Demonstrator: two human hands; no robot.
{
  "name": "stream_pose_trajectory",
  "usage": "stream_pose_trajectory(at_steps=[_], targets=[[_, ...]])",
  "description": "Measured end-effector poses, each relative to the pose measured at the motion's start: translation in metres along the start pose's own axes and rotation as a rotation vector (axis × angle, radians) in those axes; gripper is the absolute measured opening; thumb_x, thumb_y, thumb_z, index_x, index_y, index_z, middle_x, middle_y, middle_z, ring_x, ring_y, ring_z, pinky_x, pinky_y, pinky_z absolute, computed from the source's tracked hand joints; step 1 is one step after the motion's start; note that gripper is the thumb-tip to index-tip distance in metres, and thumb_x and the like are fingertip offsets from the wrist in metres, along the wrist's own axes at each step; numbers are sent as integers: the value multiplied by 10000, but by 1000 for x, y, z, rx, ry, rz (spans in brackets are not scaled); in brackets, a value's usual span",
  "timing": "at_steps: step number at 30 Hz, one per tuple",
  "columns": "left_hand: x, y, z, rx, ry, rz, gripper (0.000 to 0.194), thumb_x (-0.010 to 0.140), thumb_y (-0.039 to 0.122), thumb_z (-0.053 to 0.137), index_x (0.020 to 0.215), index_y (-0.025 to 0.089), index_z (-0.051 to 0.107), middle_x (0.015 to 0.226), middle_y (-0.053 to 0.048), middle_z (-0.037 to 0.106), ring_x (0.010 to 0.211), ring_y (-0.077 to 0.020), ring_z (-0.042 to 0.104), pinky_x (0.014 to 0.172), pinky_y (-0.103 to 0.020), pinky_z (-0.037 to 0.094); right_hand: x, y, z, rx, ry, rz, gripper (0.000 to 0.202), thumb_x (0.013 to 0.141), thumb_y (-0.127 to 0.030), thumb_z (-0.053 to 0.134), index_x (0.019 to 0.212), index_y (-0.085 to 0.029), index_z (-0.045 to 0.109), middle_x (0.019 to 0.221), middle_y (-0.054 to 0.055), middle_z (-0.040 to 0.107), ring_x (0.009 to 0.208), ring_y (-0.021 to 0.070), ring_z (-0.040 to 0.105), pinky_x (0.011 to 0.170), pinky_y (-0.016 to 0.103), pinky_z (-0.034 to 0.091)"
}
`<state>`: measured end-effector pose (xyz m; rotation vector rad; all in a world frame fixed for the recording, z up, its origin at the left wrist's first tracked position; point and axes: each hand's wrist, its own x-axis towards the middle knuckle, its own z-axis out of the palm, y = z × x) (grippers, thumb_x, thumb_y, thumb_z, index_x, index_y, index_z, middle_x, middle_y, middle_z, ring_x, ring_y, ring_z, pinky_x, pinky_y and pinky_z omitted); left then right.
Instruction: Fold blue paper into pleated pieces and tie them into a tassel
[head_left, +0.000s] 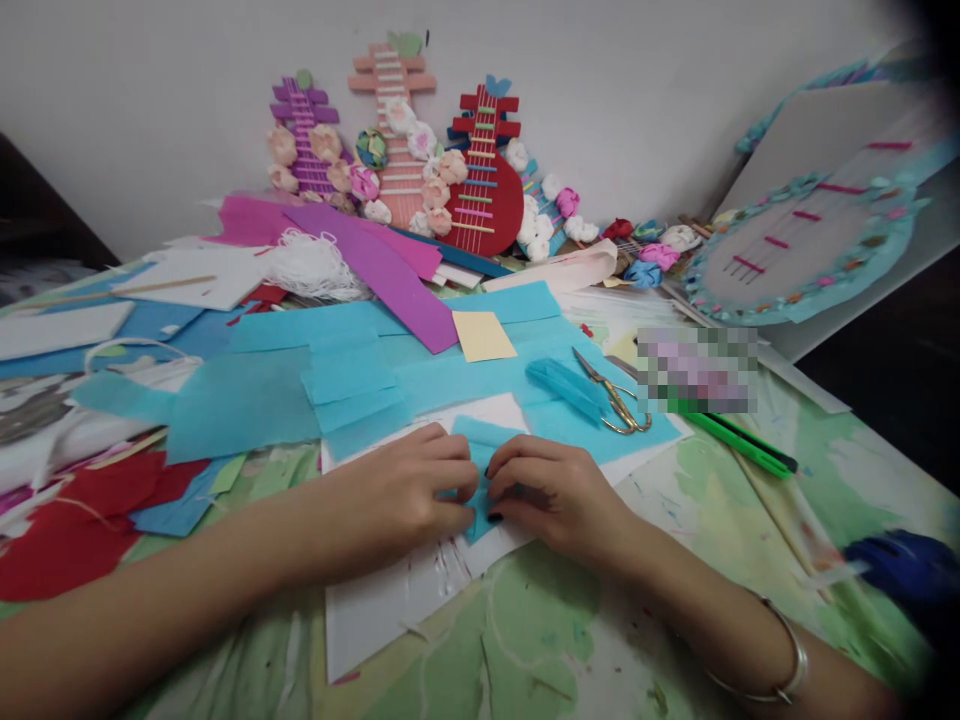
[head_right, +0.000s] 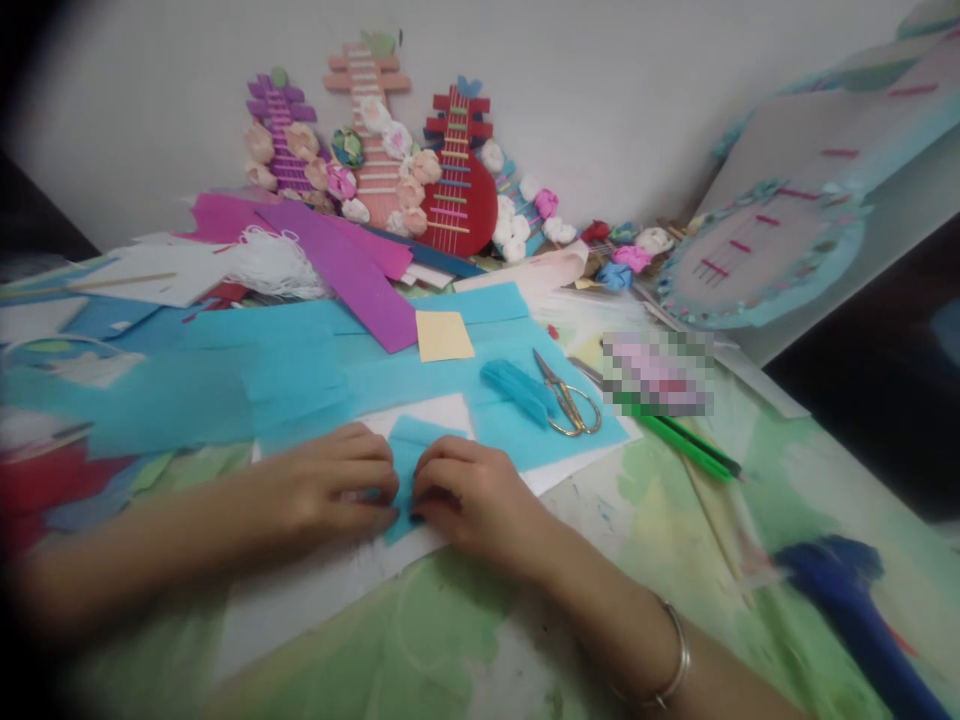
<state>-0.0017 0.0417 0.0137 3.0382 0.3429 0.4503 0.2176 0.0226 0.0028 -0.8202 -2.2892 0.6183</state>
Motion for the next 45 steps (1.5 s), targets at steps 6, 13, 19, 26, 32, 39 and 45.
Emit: stream_pose_trajectory(at_steps=[6, 13, 19, 26, 32, 39, 45], targets=[[-1, 3, -4, -9, -36, 42, 211, 946, 128, 416, 875, 162, 612, 804, -49, 631, 791, -175, 521, 746, -338, 382, 0, 0, 0, 3, 15, 2, 107, 793, -87, 612, 742, -179, 631, 854, 34, 643, 776, 122, 608, 720, 237, 499], [1, 4, -5, -101, 18, 9, 252, 929, 103, 428, 817, 174, 642, 834, -62, 672, 838, -181, 585, 793, -325, 444, -1, -1, 1, 10, 1, 18, 116, 790, -84, 603, 735, -183, 629, 834, 32, 642, 756, 124, 605, 691, 234, 493], [0, 0, -2, -180, 33, 6, 272, 945, 144, 413, 835, 174, 660, 849, -73, 693, 880, -183, 600, 801, -314, 475, -2, -1, 0, 23, -15, 40, 122, 776, -71, 600, 739, -184, 629, 841, 34, 644, 748, 127, 601, 674, 235, 485], [-1, -2, 1, -257, 35, -19, 269, 953, 165, 396, 924, 207, 660, 867, -67, 686, 886, -175, 593, 822, -309, 459, -2, 0, 1, 55, -26, 74, 133, 755, -44, 609, 740, -175, 631, 839, 27, 633, 748, 120, 588, 675, 224, 467], [1, 0, 2, -225, -38, -50, 184, 934, 176, 465, 908, 201, 645, 867, -45, 642, 863, -167, 547, 765, -289, 426, -1, -1, 0, 65, -59, 128, 142, 749, -37, 609, 748, -176, 638, 846, 23, 631, 761, 122, 583, 693, 232, 459], [-1, -1, 4, -288, -61, -114, 124, 923, 178, 499, 927, 206, 620, 899, -25, 612, 870, -153, 533, 759, -266, 401, 2, -1, -9, -14, -104, 252, 147, 702, -33, 648, 728, -177, 640, 809, 20, 608, 808, 150, 554, 728, 274, 424], [-1, 0, 3, -284, -71, -116, 154, 930, 171, 475, 938, 202, 625, 943, -41, 614, 896, -162, 535, 774, -276, 404, 2, -5, -13, -47, -76, 258, 237, 670, 56, 563, 749, -164, 601, 790, 12, 576, 819, 150, 512, 737, 274, 378]])
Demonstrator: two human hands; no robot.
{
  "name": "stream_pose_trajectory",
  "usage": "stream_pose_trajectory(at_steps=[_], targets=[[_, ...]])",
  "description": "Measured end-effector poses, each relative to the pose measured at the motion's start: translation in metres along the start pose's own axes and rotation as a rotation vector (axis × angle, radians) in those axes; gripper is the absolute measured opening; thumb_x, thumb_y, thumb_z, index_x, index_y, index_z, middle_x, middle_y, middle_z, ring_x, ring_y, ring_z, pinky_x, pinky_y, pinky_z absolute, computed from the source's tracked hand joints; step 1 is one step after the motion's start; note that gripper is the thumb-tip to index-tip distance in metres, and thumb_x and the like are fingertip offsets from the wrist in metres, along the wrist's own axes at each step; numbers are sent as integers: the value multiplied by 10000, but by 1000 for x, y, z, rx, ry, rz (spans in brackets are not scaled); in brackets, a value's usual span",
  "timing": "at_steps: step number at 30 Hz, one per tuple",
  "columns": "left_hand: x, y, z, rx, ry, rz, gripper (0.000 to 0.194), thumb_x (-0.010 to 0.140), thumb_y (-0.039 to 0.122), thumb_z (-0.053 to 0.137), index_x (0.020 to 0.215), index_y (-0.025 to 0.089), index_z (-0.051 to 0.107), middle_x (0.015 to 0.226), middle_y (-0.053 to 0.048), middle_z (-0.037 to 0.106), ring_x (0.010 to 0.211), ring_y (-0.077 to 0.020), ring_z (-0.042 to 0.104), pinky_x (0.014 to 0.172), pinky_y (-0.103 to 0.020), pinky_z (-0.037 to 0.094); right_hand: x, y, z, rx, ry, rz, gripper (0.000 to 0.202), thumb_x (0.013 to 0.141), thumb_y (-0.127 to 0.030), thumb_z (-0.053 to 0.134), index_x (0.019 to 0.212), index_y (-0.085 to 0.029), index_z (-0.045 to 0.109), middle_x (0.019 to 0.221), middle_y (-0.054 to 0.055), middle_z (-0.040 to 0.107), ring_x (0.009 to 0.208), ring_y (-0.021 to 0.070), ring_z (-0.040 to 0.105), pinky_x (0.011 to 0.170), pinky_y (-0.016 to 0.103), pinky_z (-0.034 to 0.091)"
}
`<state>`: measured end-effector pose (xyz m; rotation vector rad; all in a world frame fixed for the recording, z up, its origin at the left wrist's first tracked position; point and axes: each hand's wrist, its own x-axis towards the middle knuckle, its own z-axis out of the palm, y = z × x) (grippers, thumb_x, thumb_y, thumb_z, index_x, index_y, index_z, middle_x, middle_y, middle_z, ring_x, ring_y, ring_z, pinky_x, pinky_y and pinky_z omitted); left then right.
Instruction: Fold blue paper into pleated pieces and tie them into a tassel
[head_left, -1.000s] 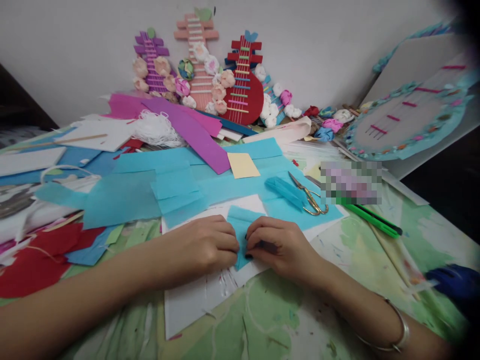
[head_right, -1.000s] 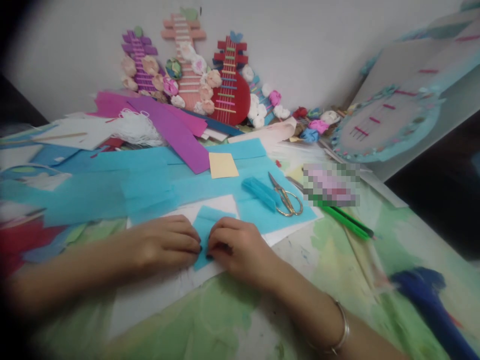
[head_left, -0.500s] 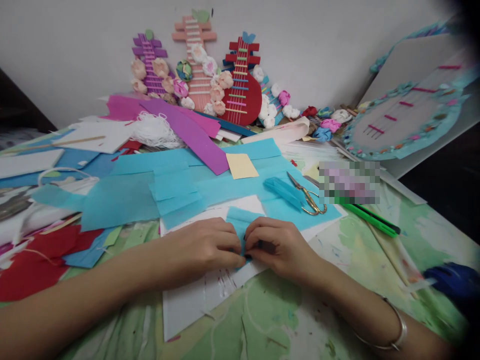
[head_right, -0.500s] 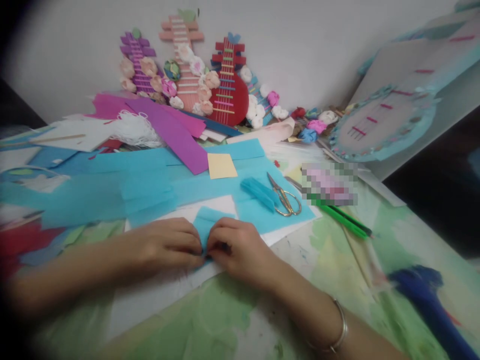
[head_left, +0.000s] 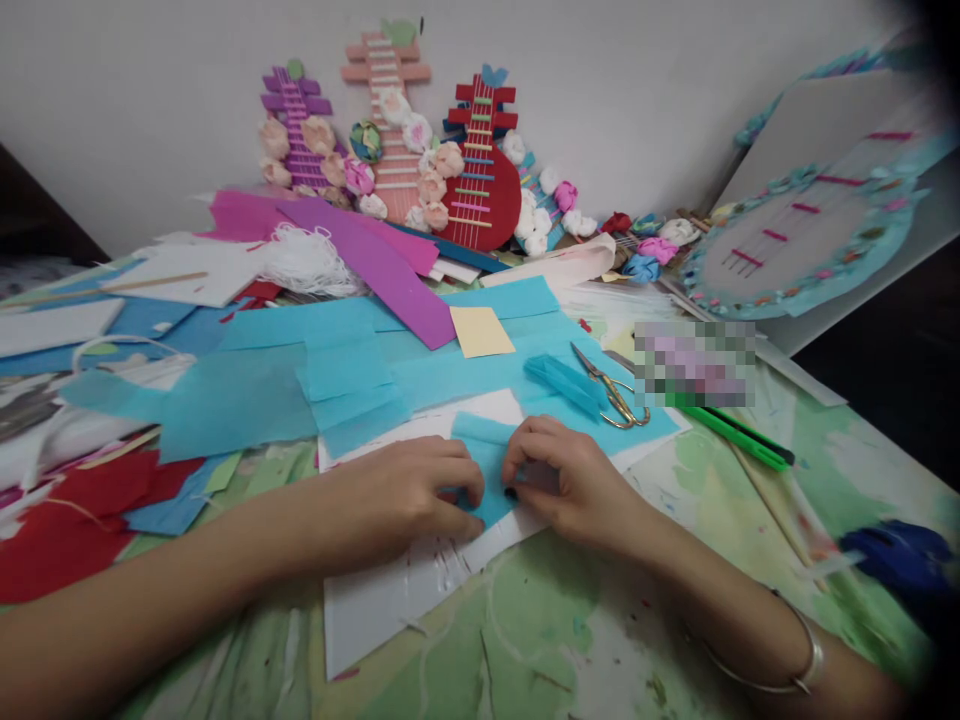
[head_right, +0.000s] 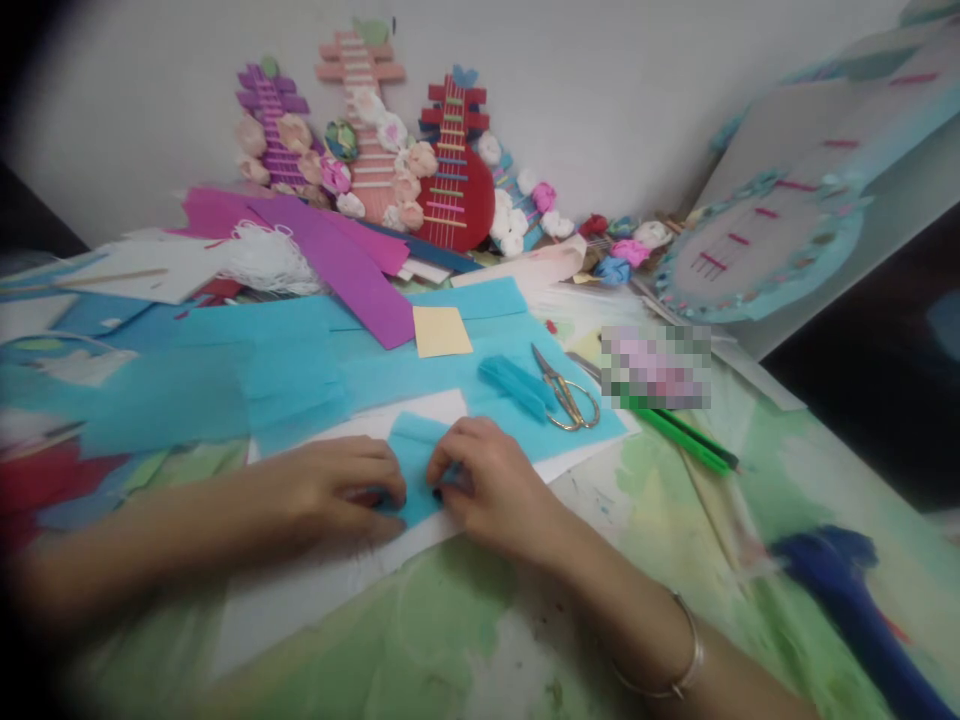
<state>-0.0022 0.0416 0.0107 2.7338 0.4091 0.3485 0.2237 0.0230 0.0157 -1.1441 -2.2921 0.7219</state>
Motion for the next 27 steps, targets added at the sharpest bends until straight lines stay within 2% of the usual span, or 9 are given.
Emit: stream_pose_trajectory(at_steps=[5, 11, 16, 20, 23, 27], targets=[[1, 2, -1, -42, -12, -35, 131, 930, 177, 482, 916, 188, 612, 955, -35, 616, 913, -154, 536, 788, -260, 395, -3, -9, 7, -25, -39, -4, 170, 677, -58, 657, 784, -158, 569, 813, 15, 548, 842, 160, 478, 743, 280, 352], [2, 4, -4, -22, -24, -56, 94, 904, 201, 540, 948, 195, 622, 952, -17, 610, 866, -140, 541, 752, -238, 387, -3, -7, 5, -30, -45, 123, 184, 644, -6, 621, 716, -160, 552, 713, -14, 545, 723, 131, 467, 658, 255, 323], [2, 5, -6, 101, -3, 45, 146, 883, 130, 539, 966, 201, 635, 948, -32, 616, 873, -164, 539, 754, -267, 395, -3, -2, 1, -3, -32, 196, 231, 612, 40, 557, 727, -159, 573, 665, -25, 540, 666, 119, 476, 612, 242, 331], [2, 6, -5, 173, 5, 90, 257, 857, 44, 495, 1010, 206, 624, 979, -59, 617, 879, -181, 537, 784, -306, 415, -4, 1, -4, -4, 28, 119, 281, 653, 59, 505, 783, -158, 627, 704, -5, 571, 691, 124, 498, 636, 253, 359], [4, 6, -1, 243, 63, 39, 247, 854, 59, 483, 1024, 179, 617, 958, -82, 618, 866, -200, 538, 785, -346, 426, -5, 0, -8, -14, 68, -3, 257, 731, 6, 531, 862, -160, 676, 755, 24, 595, 765, 148, 521, 691, 281, 386], [7, 7, 7, 288, 157, -9, 211, 861, 95, 482, 999, 166, 625, 935, -92, 611, 841, -202, 539, 745, -341, 437, -6, 3, -7, -140, 32, -142, 288, 769, -21, 517, 884, -181, 727, 801, 66, 623, 805, 186, 509, 732, 330, 396]])
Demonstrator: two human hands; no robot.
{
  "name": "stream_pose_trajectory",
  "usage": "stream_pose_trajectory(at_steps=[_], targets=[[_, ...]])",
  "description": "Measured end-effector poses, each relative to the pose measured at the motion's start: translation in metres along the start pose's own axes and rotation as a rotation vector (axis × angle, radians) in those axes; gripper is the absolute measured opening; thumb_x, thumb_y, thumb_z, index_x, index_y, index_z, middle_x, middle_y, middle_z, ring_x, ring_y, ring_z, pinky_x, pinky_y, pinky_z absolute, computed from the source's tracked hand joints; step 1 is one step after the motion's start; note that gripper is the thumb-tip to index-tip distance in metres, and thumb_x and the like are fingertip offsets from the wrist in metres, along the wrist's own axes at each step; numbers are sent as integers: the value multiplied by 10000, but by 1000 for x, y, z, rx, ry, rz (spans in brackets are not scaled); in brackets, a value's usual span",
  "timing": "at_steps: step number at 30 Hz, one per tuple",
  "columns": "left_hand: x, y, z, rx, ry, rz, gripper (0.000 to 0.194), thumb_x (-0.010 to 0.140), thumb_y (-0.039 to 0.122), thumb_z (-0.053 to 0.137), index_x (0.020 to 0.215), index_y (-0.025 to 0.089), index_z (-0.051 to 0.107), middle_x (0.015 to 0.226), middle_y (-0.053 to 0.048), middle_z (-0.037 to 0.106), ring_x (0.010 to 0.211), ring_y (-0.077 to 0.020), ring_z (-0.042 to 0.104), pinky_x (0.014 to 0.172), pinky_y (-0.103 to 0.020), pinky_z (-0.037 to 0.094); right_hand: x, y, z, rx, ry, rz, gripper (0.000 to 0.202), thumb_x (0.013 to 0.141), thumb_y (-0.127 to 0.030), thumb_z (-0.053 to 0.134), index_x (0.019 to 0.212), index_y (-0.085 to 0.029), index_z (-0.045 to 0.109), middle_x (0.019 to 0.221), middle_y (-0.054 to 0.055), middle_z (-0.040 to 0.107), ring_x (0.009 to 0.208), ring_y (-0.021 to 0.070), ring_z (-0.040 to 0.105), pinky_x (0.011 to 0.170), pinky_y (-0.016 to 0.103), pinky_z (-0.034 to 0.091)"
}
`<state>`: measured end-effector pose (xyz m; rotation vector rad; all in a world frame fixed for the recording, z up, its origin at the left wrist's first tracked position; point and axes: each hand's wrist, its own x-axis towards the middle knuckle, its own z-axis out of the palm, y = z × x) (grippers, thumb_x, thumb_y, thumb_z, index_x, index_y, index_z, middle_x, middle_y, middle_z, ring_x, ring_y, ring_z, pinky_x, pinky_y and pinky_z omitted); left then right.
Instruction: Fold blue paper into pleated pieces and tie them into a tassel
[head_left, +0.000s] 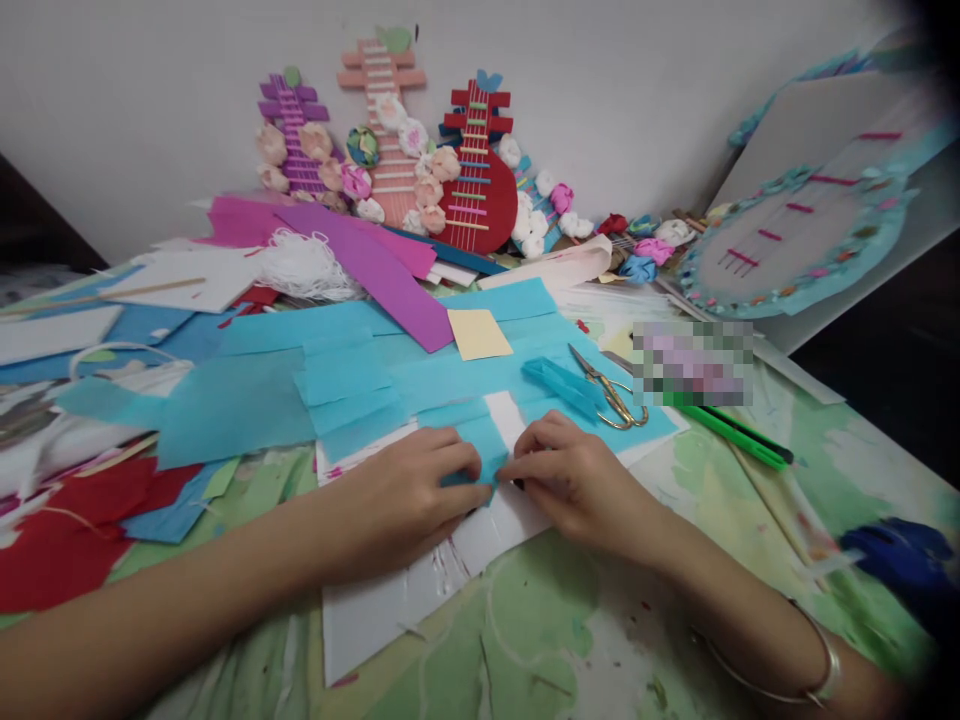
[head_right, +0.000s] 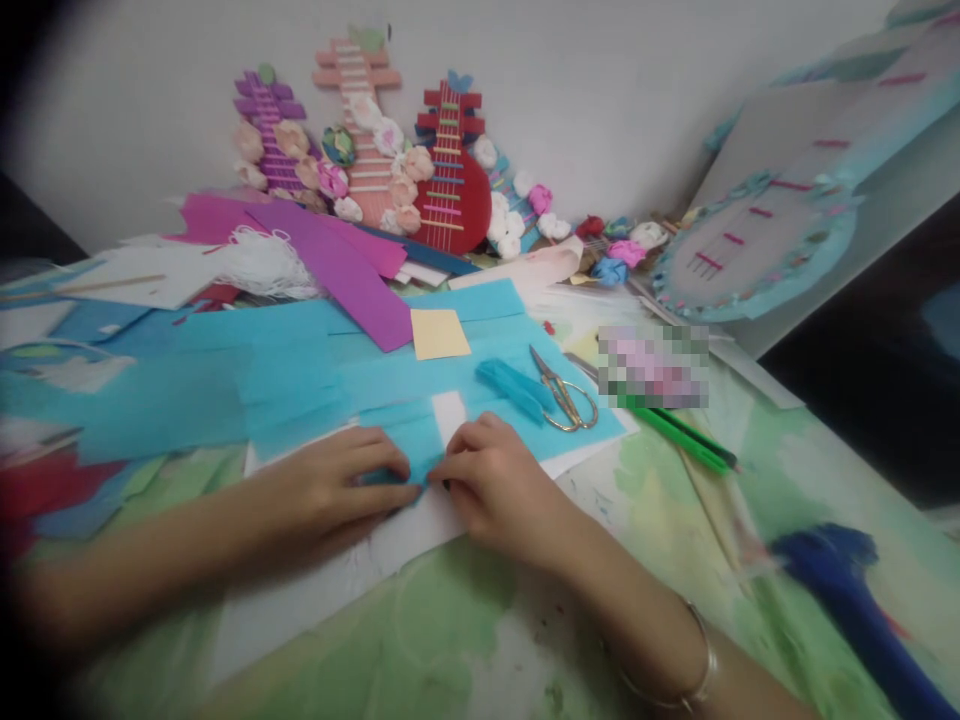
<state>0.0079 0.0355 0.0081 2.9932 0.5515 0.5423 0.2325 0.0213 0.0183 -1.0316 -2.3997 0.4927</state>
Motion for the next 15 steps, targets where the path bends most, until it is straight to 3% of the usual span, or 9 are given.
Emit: stream_pose_trajectory(at_steps=[6, 11, 15], targets=[[3, 4, 0, -6, -22, -38, 225, 894, 142, 446, 1014, 168, 635, 940, -97, 585, 846, -213, 515, 743, -358, 446, 0, 5, 4, -47, -25, 8, 328, 757, -1, 518, 884, -197, 747, 785, 70, 639, 787, 194, 513, 733, 347, 405], [3, 6, -10, -88, -98, -68, 226, 907, 198, 448, 999, 203, 654, 972, -94, 567, 891, -218, 520, 792, -381, 443, 0, 4, 3, -70, -27, 20, 303, 772, -22, 526, 879, -196, 749, 788, 77, 629, 790, 197, 521, 731, 353, 407], [0, 2, -9, -191, -91, -91, 202, 889, 228, 501, 1010, 226, 662, 1035, -87, 574, 934, -212, 539, 832, -377, 443, 0, 3, 4, -95, -40, -16, 304, 768, -15, 515, 882, -190, 736, 801, 77, 618, 798, 195, 515, 734, 354, 413]])
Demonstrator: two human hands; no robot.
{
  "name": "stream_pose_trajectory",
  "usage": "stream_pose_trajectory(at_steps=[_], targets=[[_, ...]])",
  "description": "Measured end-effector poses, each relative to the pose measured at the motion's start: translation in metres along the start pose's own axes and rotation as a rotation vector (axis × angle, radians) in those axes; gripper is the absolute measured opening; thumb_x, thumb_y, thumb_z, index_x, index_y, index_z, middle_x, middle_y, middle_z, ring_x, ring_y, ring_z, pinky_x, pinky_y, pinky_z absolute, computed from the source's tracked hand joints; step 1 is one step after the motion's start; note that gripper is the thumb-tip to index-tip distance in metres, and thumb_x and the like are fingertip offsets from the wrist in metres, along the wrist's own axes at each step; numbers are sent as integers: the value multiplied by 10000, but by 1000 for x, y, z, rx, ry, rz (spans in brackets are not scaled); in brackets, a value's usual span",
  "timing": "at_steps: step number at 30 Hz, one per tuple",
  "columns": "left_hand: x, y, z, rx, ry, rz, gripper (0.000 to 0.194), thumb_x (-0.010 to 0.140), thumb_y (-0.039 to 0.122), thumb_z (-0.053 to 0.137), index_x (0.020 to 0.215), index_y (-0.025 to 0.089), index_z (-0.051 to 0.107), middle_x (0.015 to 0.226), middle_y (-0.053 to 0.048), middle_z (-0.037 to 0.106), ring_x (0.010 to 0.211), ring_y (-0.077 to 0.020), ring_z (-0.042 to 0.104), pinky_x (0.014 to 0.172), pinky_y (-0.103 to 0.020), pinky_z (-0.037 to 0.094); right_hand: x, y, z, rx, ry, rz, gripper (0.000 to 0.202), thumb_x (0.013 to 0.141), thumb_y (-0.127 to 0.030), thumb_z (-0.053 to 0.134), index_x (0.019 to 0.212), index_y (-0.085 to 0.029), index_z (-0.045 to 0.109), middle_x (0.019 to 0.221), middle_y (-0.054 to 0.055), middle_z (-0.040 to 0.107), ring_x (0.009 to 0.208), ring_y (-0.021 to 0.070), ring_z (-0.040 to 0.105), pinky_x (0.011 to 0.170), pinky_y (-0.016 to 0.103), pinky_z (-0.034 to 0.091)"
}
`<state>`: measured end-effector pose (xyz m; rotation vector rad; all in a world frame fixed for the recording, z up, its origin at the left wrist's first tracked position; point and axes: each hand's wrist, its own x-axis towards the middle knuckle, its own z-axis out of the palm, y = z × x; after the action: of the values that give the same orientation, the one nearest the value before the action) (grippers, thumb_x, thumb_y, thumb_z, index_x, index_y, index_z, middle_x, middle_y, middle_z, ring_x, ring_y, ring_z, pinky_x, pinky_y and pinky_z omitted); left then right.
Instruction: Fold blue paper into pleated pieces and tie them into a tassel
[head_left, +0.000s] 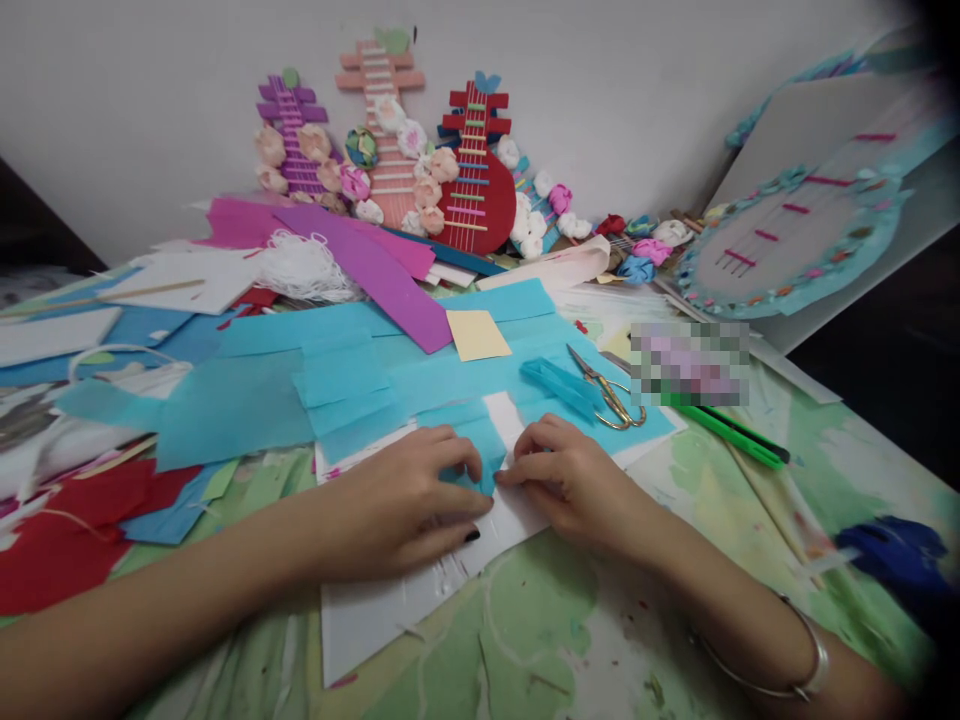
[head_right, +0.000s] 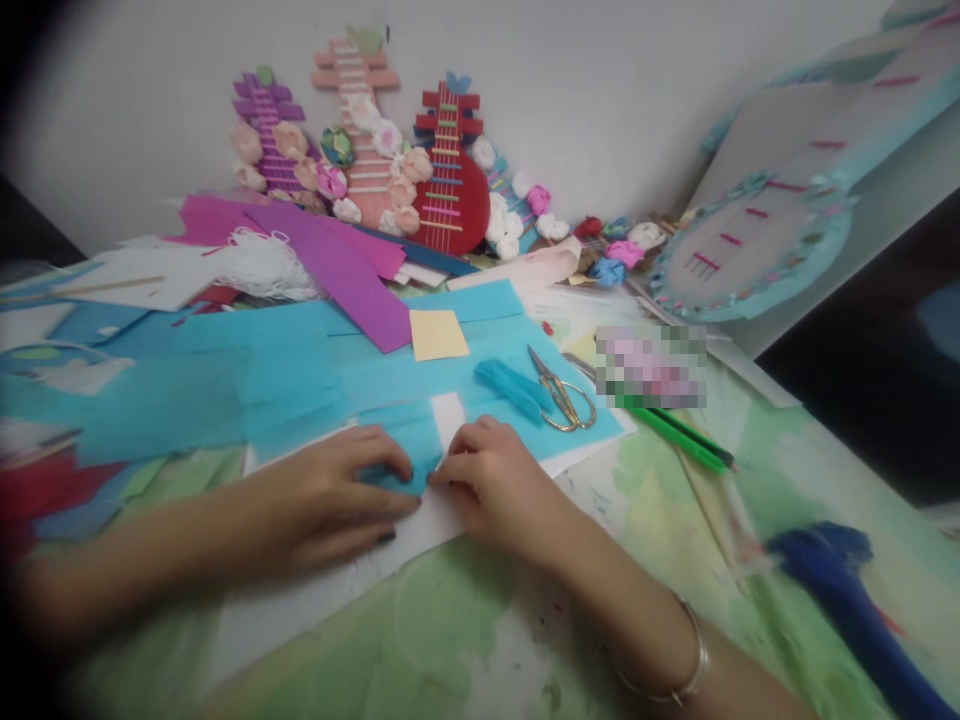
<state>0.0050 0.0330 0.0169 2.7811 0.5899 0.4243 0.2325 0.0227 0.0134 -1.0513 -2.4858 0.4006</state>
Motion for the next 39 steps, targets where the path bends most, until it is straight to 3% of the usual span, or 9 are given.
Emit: stream_pose_trajectory(at_steps=[7, 13, 19, 25, 31, 39], targets=[[2, -18, 4, -247, 173, -134, 310, 832, 129, 549, 1130, 191, 612, 972, -52, 628, 855, -143, 597, 744, -252, 474, -1, -4, 2, -24, 18, -136, 284, 766, 11, 455, 865, -125, 684, 926, 117, 620, 878, 201, 517, 758, 347, 466], [4, -22, -4, -324, 81, -220, 97, 754, 170, 641, 848, 166, 662, 806, -19, 663, 751, -135, 592, 660, -233, 449, -2, -9, -2, -34, -30, -194, 274, 837, -23, 436, 980, -111, 653, 930, 114, 657, 904, 197, 556, 783, 336, 483], [4, -26, -8, -460, 62, -323, 215, 765, 135, 578, 957, 177, 666, 776, -13, 692, 742, -123, 615, 579, -186, 445, -5, -13, -7, -167, -131, -184, 215, 887, -100, 480, 1001, -161, 652, 954, 100, 651, 932, 207, 544, 802, 362, 436], [3, -28, -5, -471, 96, -319, 234, 811, 144, 524, 1011, 172, 642, 828, -17, 694, 764, -121, 653, 639, -199, 492, -5, -19, -8, -220, -127, -202, 180, 870, -68, 486, 915, -149, 641, 1016, 118, 622, 961, 219, 495, 787, 352, 442], [5, -25, -2, -496, 143, -385, 115, 781, 125, 560, 809, 173, 660, 791, 5, 697, 745, -121, 649, 676, -215, 508, -4, -20, -6, -174, -149, -259, 186, 868, -57, 476, 916, -119, 645, 904, 113, 633, 930, 212, 508, 797, 338, 464], [5, -29, 0, -441, 168, -294, 157, 784, 116, 573, 756, 195, 706, 752, 5, 691, 761, -127, 625, 692, -227, 484, -6, -20, -8, -190, -172, -243, 186, 892, -94, 476, 951, -145, 645, 933, 107, 633, 957, 214, 527, 801, 354, 464]])
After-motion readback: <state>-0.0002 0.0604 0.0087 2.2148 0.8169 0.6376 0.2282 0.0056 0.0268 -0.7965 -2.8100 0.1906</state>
